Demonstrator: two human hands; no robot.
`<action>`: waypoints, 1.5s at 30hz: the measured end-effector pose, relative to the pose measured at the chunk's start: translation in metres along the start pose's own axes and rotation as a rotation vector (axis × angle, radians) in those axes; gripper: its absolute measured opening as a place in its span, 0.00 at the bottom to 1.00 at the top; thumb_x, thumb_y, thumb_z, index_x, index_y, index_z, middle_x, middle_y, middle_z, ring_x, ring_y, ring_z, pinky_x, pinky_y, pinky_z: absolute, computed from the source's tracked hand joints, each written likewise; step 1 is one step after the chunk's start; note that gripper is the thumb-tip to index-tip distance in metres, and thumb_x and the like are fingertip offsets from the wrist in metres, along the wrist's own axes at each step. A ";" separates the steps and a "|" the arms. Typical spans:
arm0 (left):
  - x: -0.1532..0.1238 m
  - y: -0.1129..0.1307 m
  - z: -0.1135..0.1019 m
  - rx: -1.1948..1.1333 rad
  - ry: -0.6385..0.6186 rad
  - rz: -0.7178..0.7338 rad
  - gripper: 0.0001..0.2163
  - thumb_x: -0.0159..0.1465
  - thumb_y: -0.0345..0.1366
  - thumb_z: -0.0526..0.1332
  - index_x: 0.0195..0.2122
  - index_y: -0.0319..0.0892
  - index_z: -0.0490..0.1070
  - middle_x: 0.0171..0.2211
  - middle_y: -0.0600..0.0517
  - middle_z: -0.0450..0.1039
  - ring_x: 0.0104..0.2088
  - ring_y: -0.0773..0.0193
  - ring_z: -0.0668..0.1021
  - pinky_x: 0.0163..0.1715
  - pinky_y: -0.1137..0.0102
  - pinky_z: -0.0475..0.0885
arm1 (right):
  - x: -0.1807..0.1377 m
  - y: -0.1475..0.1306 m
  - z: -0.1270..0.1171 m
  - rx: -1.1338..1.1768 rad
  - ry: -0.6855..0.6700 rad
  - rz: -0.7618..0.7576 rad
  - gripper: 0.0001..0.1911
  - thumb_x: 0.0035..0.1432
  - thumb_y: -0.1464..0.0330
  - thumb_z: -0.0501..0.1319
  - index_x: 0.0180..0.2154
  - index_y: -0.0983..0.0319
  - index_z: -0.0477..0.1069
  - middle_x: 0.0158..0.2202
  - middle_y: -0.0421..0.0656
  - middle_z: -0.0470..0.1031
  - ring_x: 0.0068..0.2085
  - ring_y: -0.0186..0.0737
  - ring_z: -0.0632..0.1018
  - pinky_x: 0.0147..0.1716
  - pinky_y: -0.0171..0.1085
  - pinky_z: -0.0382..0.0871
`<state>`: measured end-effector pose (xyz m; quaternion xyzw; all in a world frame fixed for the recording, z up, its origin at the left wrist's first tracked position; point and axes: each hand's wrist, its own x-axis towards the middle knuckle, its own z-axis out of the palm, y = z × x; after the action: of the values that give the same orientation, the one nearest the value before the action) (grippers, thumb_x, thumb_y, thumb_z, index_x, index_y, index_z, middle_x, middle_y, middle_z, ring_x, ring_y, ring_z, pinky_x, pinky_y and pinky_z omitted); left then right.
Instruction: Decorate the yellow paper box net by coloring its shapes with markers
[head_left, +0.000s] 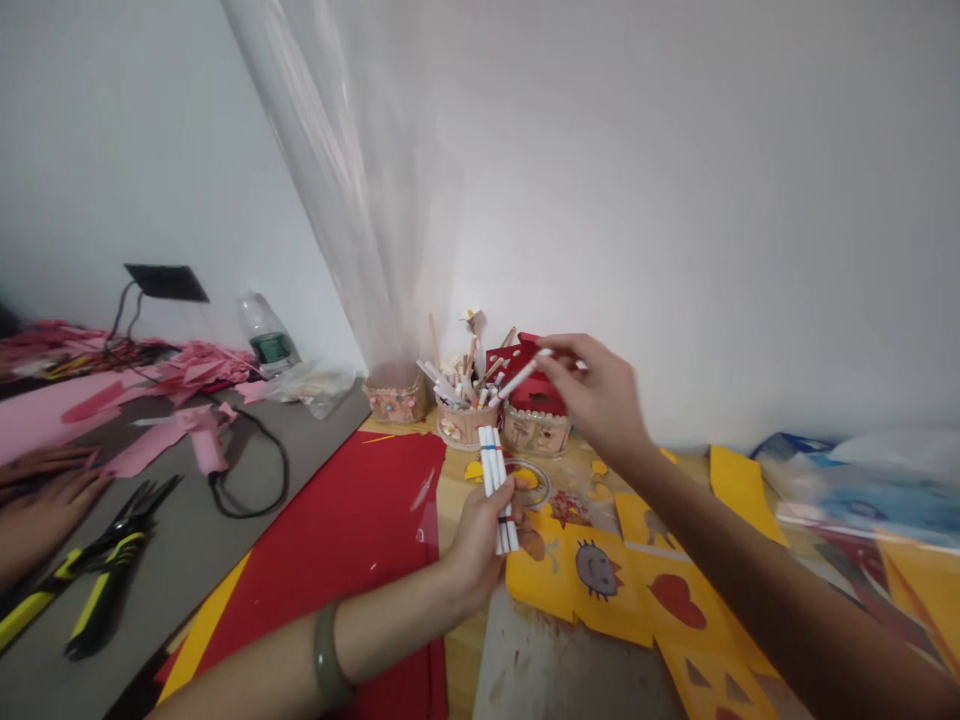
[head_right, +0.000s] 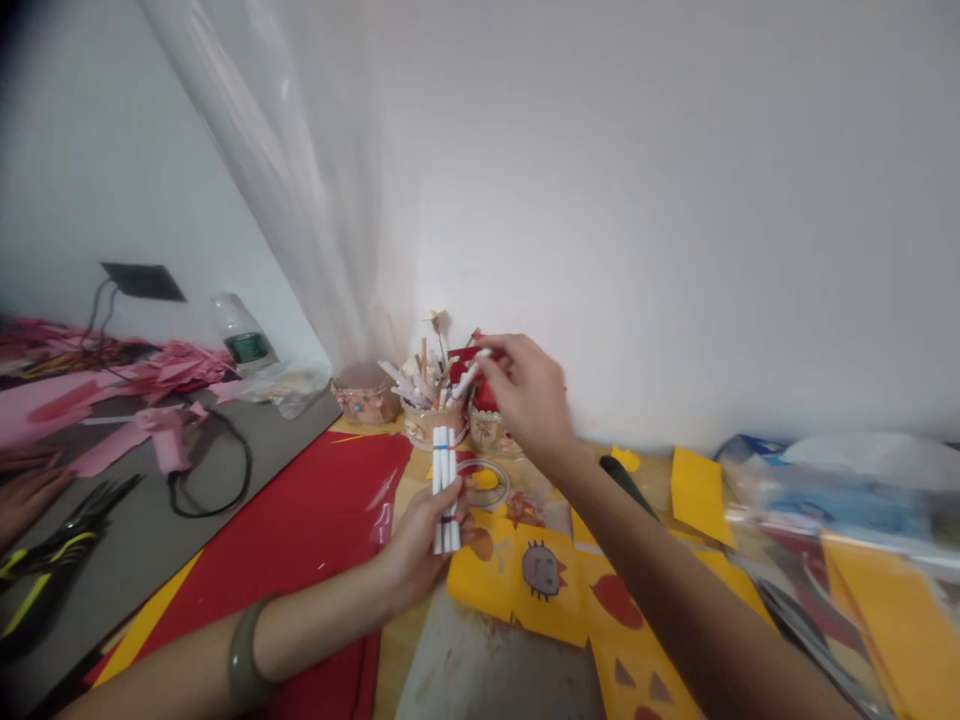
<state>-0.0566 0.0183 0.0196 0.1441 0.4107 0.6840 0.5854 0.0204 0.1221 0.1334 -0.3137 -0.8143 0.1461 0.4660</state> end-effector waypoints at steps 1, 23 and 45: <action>-0.001 0.002 -0.002 0.006 0.000 -0.002 0.09 0.56 0.38 0.62 0.29 0.39 0.64 0.15 0.59 0.59 0.14 0.72 0.65 0.16 0.75 0.64 | -0.011 -0.004 -0.017 0.014 0.038 -0.003 0.10 0.59 0.67 0.55 0.41 0.60 0.71 0.38 0.43 0.75 0.34 0.37 0.74 0.34 0.37 0.70; -0.051 -0.033 0.073 0.239 -0.375 -0.255 0.16 0.46 0.45 0.68 0.26 0.39 0.65 0.17 0.60 0.58 0.15 0.76 0.57 0.15 0.76 0.47 | -0.164 0.036 -0.091 0.361 -0.205 0.629 0.12 0.48 0.57 0.62 0.28 0.58 0.69 0.26 0.40 0.72 0.28 0.39 0.74 0.25 0.35 0.67; -0.057 -0.035 0.081 0.302 -0.499 -0.274 0.07 0.51 0.33 0.62 0.31 0.37 0.70 0.23 0.53 0.69 0.14 0.77 0.60 0.13 0.76 0.50 | -0.195 0.038 -0.118 0.772 -0.084 0.702 0.12 0.55 0.58 0.59 0.26 0.59 0.72 0.19 0.36 0.63 0.23 0.33 0.64 0.23 0.32 0.56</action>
<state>0.0377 -0.0029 0.0612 0.3359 0.3670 0.4738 0.7266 0.2066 0.0186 0.0448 -0.3672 -0.5648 0.5954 0.4378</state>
